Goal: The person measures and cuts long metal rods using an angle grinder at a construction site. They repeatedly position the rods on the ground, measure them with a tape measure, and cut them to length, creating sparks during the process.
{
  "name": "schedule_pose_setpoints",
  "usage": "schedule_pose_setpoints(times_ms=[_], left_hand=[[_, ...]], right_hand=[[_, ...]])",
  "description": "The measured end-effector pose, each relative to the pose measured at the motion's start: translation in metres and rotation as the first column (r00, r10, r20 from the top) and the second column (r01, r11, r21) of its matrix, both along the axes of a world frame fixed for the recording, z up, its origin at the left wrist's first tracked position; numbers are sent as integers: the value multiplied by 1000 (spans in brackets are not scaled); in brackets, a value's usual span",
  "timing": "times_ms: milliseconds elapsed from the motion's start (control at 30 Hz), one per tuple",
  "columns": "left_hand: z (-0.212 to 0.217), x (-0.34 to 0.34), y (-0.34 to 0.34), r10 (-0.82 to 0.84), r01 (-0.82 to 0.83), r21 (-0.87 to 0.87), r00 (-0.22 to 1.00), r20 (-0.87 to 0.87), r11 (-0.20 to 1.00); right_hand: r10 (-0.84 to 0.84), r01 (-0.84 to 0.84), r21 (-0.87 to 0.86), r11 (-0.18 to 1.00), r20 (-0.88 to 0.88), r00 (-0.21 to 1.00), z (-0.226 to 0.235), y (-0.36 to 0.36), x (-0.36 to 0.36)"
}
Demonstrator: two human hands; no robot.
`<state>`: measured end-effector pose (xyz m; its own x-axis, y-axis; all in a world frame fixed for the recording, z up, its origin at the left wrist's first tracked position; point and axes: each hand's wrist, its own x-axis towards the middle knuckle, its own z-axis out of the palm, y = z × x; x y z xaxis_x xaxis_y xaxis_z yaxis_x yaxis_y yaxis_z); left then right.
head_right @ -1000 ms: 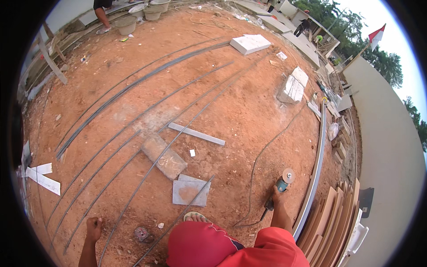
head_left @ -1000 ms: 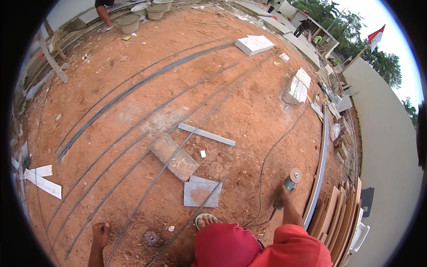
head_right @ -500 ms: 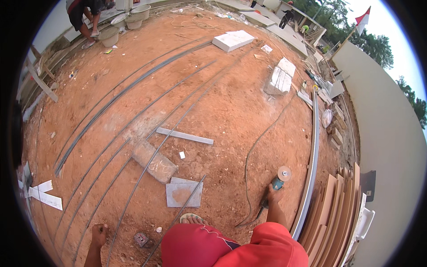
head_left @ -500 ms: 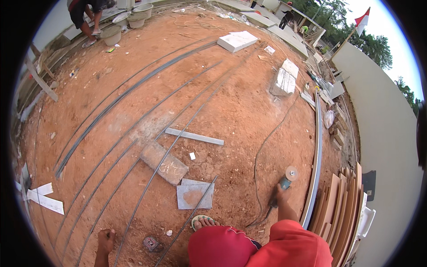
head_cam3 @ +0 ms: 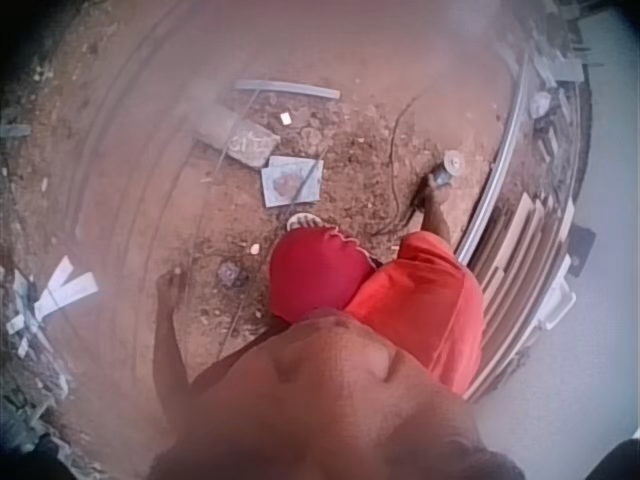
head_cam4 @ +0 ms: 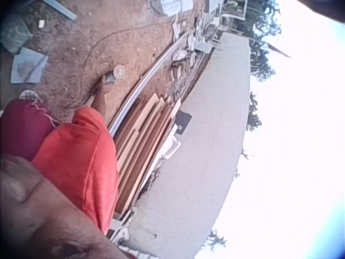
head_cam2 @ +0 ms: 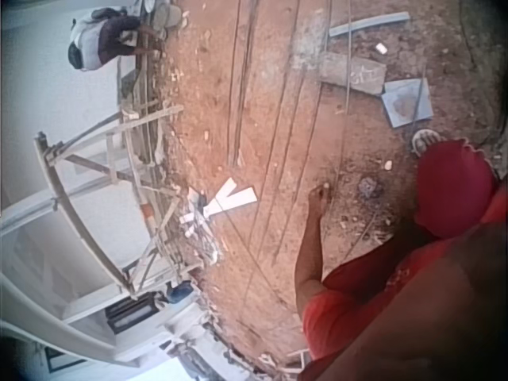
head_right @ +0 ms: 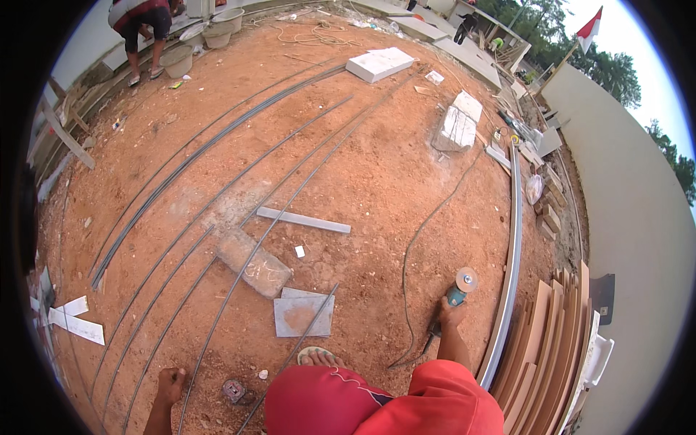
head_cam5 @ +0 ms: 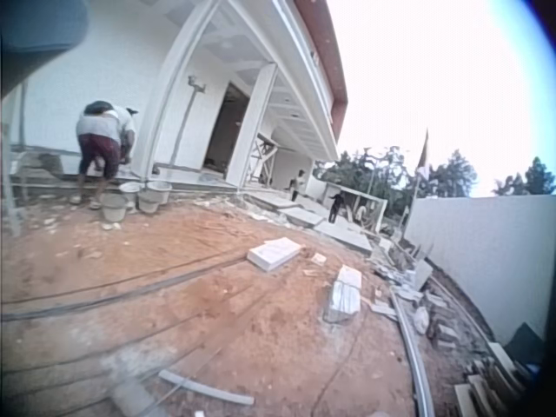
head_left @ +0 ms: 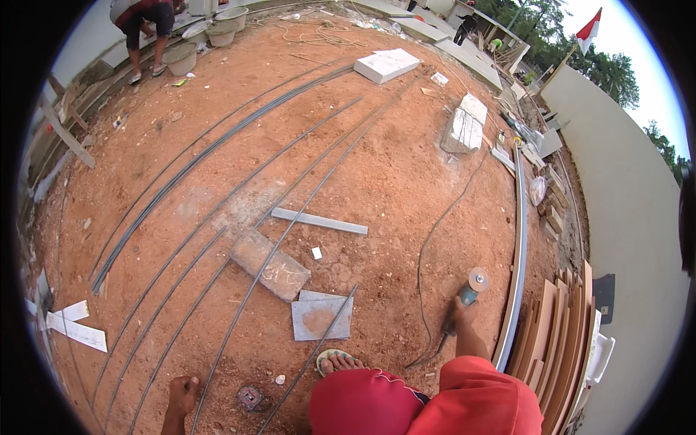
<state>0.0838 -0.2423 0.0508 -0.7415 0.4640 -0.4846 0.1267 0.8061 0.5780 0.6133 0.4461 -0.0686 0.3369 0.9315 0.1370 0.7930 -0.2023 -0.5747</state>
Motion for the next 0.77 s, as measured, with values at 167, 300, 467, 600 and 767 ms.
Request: schedule_pose_setpoints(times_ms=[167,300,467,600,767], left_hand=[[-4,-3,4,6,-6,12,1000,29,1000],[-10,1,-5,-49,51,70,998,-29,996],[-2,7,15,-83,70,131,992,96,989],[-12,5,4,-94,71,174,987,130,982],[-19,6,0,-146,129,218,987,65,967]], right_hand=[[12,-12,23,1000,23,1000,3,4,6],[6,-5,-8,1000,64,998,6,3,-7],[9,-9,-29,1000,10,1000,16,-5,-2],[9,-8,-13,1000,47,999,14,-3,-4],[28,-25,-24,999,88,996,11,5,-17]])
